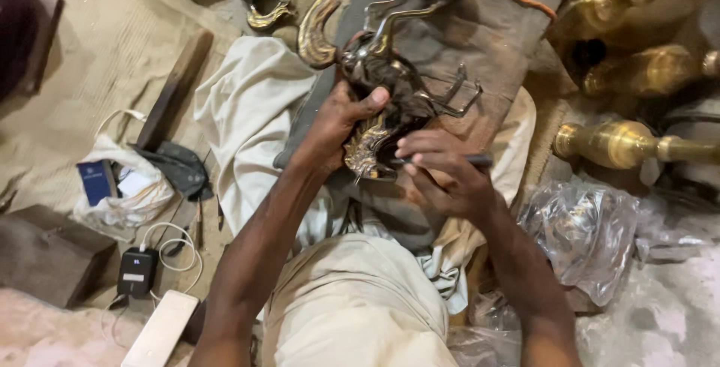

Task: The person sits on the floor with a metal horse figurine on a cushion and uses a small chisel to engrave and refine details on the figurine's body and mane, rotating the piece to work different areas.

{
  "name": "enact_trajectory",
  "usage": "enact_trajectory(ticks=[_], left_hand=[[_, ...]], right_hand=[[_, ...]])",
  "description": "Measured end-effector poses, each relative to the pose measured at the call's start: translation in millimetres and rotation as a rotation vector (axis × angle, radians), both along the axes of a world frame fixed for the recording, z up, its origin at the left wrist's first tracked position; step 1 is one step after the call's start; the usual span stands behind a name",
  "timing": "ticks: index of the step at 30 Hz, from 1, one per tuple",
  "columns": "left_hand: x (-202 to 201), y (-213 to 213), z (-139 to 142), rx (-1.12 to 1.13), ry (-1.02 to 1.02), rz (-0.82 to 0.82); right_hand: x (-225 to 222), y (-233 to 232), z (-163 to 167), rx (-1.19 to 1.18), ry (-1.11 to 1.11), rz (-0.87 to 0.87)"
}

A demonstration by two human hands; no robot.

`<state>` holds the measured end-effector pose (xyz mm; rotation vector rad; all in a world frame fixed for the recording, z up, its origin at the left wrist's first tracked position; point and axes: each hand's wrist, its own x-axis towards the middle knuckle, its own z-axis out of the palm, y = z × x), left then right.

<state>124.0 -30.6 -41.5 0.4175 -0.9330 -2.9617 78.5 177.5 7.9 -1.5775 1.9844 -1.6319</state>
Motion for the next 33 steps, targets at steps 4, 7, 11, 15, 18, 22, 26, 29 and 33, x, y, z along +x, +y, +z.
enact_trajectory(ticks=[4,7,11,15,18,22,26,29,33], left_hand=[[-3,-3,-7,-0.087,0.001,-0.024],[-2,-3,-10,-0.081,0.006,-0.019],[-1,-4,-9,-0.04,0.036,-0.025],[-1,-4,-7,-0.015,0.05,-0.011],[-2,-3,-5,-0.007,0.065,-0.005],[-1,-3,-6,-0.026,0.05,-0.001],[-1,-3,-7,-0.027,0.072,0.001],[-2,-3,-8,-0.015,0.069,0.001],[-2,-3,-6,-0.045,0.067,0.0]], right_hand=[[-21,-21,-1,0.047,0.125,0.128],[-26,-25,0,0.068,0.147,0.151],[-31,-28,0,0.068,0.185,0.171],[-35,-31,1,0.054,0.239,0.205],[-32,-30,4,0.112,0.275,0.182],[-28,-28,7,0.143,0.29,0.158],[-31,-30,8,0.117,0.266,0.189],[-32,-31,9,0.124,0.279,0.159],[-33,-29,9,0.095,0.257,0.196]])
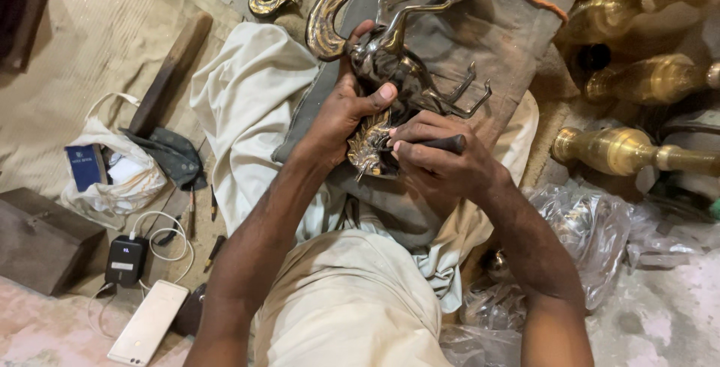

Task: The person sits on the floor with a metal horse figurine on a cushion and uses a small chisel to engrave and refine details on the figurine's body and mane, rotating the piece to work different areas.

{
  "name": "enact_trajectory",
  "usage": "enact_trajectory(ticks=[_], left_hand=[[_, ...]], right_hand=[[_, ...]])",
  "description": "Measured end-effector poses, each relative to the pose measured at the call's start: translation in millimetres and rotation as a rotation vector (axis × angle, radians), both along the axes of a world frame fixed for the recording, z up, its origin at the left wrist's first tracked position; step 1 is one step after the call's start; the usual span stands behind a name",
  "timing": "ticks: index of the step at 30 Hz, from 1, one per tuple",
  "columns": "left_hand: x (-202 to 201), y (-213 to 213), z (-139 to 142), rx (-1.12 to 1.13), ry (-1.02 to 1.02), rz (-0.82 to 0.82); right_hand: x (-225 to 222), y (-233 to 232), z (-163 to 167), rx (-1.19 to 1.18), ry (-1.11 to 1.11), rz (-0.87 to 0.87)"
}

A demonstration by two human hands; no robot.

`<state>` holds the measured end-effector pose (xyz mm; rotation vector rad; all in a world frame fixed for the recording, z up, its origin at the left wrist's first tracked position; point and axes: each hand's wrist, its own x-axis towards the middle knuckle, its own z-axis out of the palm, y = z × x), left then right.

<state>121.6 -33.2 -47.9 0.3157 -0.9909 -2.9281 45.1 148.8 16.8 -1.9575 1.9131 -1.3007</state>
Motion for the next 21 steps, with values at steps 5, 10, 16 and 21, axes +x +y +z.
enact_trajectory(ticks=[5,10,16,21], left_hand=[[-1,-2,3,0.012,-0.034,-0.007],[-2,-6,3,0.156,0.015,-0.002],[-3,-7,2,0.358,0.155,0.021],[-6,-8,15,0.278,0.18,-0.02]], right_hand=[[-2,6,-8,0.061,0.012,-0.002],[0,4,-21,-0.085,-0.33,-0.194],[-8,-9,-3,-0.038,0.02,-0.281],[-21,-21,22,0.016,0.247,-0.149]])
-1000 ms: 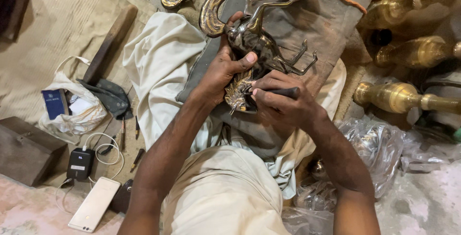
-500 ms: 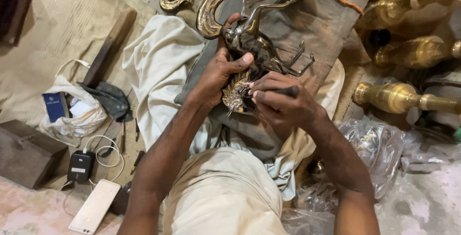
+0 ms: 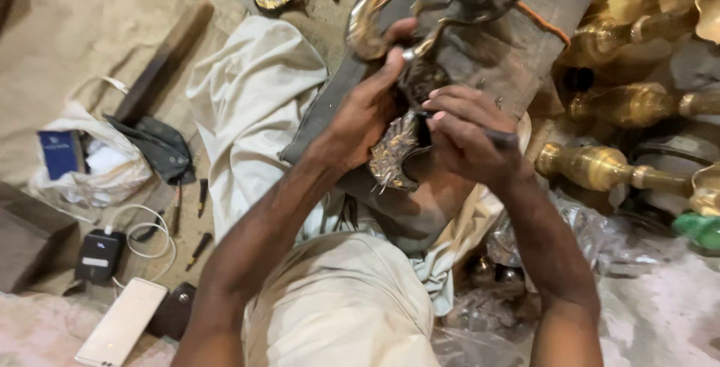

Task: The person sits on the floor with a metal horse figurine on a cushion and uses a small chisel to engrave and refine details on the figurine's body and mane, rotating the piece to work different areas.

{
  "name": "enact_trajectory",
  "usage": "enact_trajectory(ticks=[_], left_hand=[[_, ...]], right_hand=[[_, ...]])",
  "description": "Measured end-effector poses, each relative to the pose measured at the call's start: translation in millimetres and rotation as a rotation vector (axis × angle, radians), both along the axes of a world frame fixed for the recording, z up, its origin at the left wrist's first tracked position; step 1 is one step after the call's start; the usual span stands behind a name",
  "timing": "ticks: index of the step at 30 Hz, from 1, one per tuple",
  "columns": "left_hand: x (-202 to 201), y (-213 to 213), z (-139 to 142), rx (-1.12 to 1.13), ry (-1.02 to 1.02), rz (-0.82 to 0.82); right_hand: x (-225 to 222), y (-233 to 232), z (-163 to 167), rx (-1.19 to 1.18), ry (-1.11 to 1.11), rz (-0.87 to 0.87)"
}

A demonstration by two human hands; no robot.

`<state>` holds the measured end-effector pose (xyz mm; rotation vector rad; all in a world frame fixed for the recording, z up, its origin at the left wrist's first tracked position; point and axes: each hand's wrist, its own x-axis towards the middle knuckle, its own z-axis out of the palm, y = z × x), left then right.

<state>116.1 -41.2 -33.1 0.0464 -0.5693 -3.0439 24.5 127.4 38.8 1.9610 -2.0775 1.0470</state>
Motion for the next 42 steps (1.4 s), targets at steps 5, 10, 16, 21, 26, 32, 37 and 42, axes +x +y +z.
enact_trajectory(ticks=[5,10,16,21,26,32,37,42], left_hand=[[-24,-4,30,-0.726,0.031,0.021],[-51,9,52,-0.746,-0.045,-0.107],[-58,15,51,-0.627,-0.066,-0.047],[-65,17,52,-0.707,-0.103,-0.014],[-71,16,57,-0.759,-0.169,-0.071],[-75,17,56,-0.753,-0.167,-0.036],[-73,16,52,-0.76,-0.146,-0.023],[-72,15,53,-0.786,-0.15,-0.061]], right_hand=[[-10,2,21,-0.033,0.089,0.048],[-20,14,36,-0.015,0.237,0.063],[-33,18,30,-0.072,0.259,0.06],[-47,13,33,-0.049,0.288,0.13],[-55,1,54,0.071,0.296,0.2],[-46,-9,78,0.207,0.307,0.14],[-47,-6,72,0.172,0.189,0.134],[-51,5,55,0.065,0.124,0.14]])
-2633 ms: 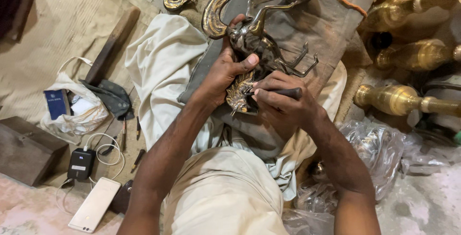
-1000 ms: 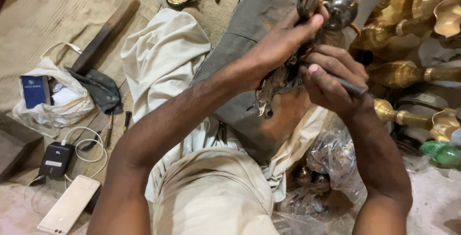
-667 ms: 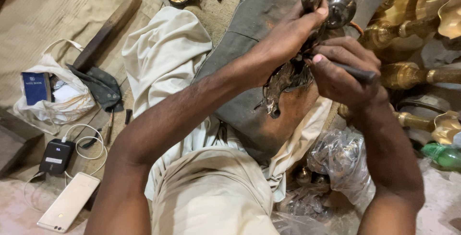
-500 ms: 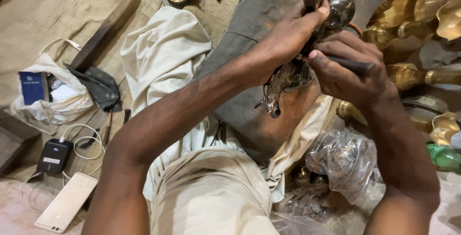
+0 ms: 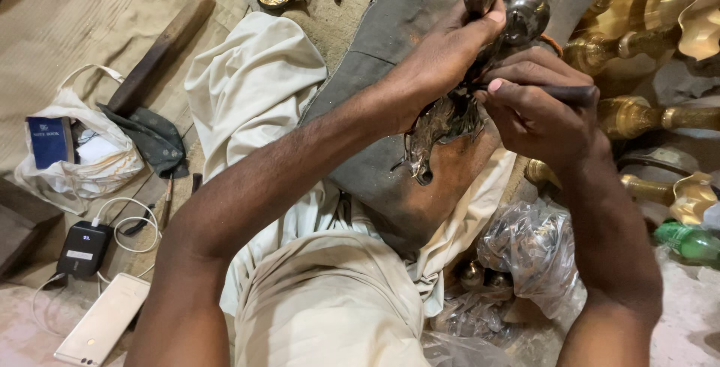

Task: The person sits on the floor with a metal horse figurine on a cushion and uses a small chisel to engrave and refine details on the figurine's body and mane, rotating the piece to work different areas.

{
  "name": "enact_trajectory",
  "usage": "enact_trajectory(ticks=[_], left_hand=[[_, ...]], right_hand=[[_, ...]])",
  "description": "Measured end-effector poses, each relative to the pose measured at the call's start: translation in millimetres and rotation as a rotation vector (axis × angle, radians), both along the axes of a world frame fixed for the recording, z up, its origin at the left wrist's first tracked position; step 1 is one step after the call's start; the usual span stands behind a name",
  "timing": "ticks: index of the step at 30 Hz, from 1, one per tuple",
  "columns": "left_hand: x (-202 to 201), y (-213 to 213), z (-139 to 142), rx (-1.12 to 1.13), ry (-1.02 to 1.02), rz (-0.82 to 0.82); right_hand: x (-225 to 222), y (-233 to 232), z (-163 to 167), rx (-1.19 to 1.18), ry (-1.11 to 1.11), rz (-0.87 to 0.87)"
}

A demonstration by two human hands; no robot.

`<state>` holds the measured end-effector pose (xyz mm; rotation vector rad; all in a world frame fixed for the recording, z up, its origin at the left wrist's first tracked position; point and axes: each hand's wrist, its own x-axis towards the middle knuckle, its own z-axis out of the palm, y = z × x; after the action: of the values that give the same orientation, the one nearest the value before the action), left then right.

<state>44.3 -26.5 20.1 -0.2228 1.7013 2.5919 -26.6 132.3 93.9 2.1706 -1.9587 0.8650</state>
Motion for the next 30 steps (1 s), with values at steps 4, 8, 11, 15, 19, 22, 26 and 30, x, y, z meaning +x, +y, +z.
enact_trajectory(ticks=[4,8,11,15,19,22,26,30], left_hand=[[1,-1,3,-0.012,-0.061,-0.009],[2,-4,5,0.006,-0.074,0.001],[4,-5,6,0.018,-0.129,-0.007],[6,-6,4,0.061,-0.08,0.024],[8,-8,0,0.089,-0.079,0.008],[10,-8,-1,0.112,0.014,0.032],[17,-10,1,0.136,-0.035,0.05],[23,-14,1,0.178,-0.108,0.053]], right_hand=[[-5,6,-9,0.016,0.001,-0.009],[-4,8,-9,0.042,0.011,-0.047],[3,8,-8,-0.014,-0.054,-0.064],[10,4,-6,-0.044,-0.068,-0.093],[13,1,-8,-0.023,-0.075,-0.123],[18,3,-11,-0.073,-0.093,-0.114],[19,9,-19,-0.047,-0.116,-0.164],[22,9,-37,-0.134,-0.131,-0.136]])
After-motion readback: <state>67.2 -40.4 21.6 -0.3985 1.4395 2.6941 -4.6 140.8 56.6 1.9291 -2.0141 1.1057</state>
